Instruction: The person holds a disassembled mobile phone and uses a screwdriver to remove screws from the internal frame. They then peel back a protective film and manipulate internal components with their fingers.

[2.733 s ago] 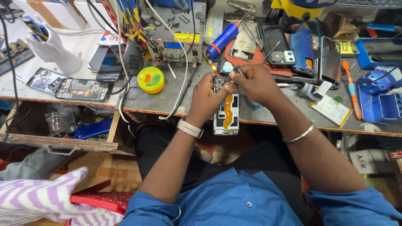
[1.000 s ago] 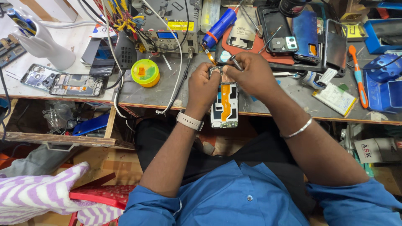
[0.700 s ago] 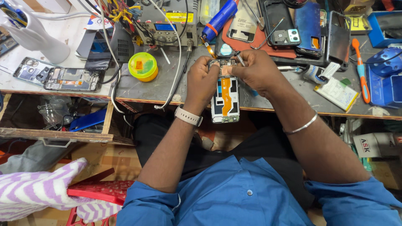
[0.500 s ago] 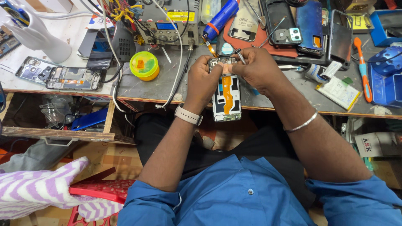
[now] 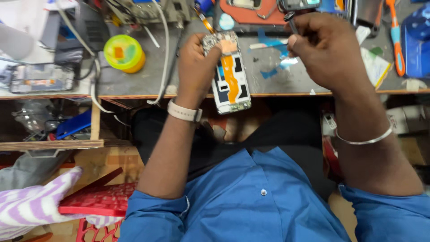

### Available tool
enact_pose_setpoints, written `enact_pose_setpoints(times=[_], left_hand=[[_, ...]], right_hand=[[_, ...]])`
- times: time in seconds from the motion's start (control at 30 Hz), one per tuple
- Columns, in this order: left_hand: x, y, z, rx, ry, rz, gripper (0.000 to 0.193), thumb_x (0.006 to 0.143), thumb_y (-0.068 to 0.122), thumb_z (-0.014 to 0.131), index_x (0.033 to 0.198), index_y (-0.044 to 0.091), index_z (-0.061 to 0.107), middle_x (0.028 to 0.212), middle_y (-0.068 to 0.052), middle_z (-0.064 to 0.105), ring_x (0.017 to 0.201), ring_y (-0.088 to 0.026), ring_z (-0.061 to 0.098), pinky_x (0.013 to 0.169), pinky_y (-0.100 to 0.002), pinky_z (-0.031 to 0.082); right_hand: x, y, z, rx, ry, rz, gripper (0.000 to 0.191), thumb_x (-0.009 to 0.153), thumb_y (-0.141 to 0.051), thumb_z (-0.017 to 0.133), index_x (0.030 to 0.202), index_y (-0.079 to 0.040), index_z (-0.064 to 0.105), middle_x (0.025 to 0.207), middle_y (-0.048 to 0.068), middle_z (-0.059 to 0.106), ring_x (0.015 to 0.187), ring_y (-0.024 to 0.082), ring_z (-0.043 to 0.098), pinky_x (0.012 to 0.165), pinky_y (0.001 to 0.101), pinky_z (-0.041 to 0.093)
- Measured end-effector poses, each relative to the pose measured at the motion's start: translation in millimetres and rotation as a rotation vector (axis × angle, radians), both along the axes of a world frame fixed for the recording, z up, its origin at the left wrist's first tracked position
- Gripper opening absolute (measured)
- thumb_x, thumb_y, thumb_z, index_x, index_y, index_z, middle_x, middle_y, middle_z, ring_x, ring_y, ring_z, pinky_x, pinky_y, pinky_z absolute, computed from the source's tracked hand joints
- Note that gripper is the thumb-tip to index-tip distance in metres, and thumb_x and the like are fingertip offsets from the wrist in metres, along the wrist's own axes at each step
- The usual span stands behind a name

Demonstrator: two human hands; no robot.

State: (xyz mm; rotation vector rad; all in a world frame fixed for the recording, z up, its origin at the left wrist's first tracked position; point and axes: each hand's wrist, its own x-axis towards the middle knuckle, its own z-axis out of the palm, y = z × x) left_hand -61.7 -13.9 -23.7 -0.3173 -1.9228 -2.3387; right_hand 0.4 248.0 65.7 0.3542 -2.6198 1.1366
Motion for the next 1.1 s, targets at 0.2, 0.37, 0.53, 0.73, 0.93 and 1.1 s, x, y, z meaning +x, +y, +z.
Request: enact_pose_setpoints(times=[0.2,0.37,0.53,0.73,0.93,1.1], left_hand=[[-2.4,1.7,-2.6,0.176,0.005,-0.093,0.017,0.096,-0.002,0.062,0.112,-0.006,0.058,0.1,-0.009,0.072,0.085,-0.01,0.069,0.081,-0.025,0.057],[-0.3,2.2,-2.5,0.059,0.0,-0.038,0.02,0.098,-0.001,0.063,0.116,-0.006,0.058,0.101,-0.01,0.073,0.087,-0.01,0.07,0.081,-0.025,0.058],[-2.9,5.1,-2.9,0.058,-0.01,-0.058,0.024,0.098,-0.001,0.063,0.12,-0.007,0.057,0.105,-0.01,0.073,0.09,-0.01,0.07,0.084,-0.025,0.058],[-1.6,9.9,6.0,0.028,-0.055,-0.031,0.025,0.097,-0.001,0.065,0.121,-0.007,0.058,0.107,-0.011,0.072,0.091,-0.011,0.069,0.083,-0.025,0.057],[-0.2,12.8,2.1,0.013,-0.016,-0.002,0.026,0.096,-0.002,0.064,0.12,-0.006,0.057,0.105,-0.011,0.072,0.088,-0.01,0.068,0.08,-0.024,0.056],[-2.9,16.9,-0.8,-0.074,0.022,0.101,0.028,0.092,-0.003,0.064,0.119,-0.005,0.055,0.102,-0.01,0.071,0.086,-0.01,0.068,0.077,-0.023,0.056]], right_hand=[[14.5,3.1,-38.6,0.327,0.374,0.087,0.015,0.099,-0.005,0.077,0.114,-0.007,0.075,0.102,0.011,0.069,0.101,0.029,0.065,0.09,0.0409,0.051],[7.2,-2.9,-59.5,0.392,0.414,0.089,0.02,0.095,-0.006,0.077,0.115,-0.006,0.073,0.104,0.01,0.069,0.104,0.031,0.064,0.097,0.0446,0.047],[3.1,5.3,-68.4,0.297,0.348,0.076,0.015,0.1,-0.009,0.077,0.114,-0.008,0.071,0.108,0.008,0.07,0.106,0.03,0.063,0.096,0.0423,0.046],[3.6,7.8,-67.3,0.305,0.38,0.006,0.011,0.098,-0.011,0.08,0.108,-0.012,0.074,0.111,0.005,0.071,0.107,0.029,0.062,0.099,0.0448,0.044],[7.6,2.5,-60.4,0.284,0.385,-0.007,0.017,0.094,-0.01,0.079,0.11,-0.015,0.076,0.106,0.003,0.07,0.106,0.026,0.064,0.096,0.0427,0.043],[9.5,1.4,-61.2,0.294,0.405,-0.024,0.014,0.094,-0.012,0.079,0.108,-0.014,0.075,0.109,0.002,0.071,0.108,0.026,0.064,0.099,0.0438,0.042]])
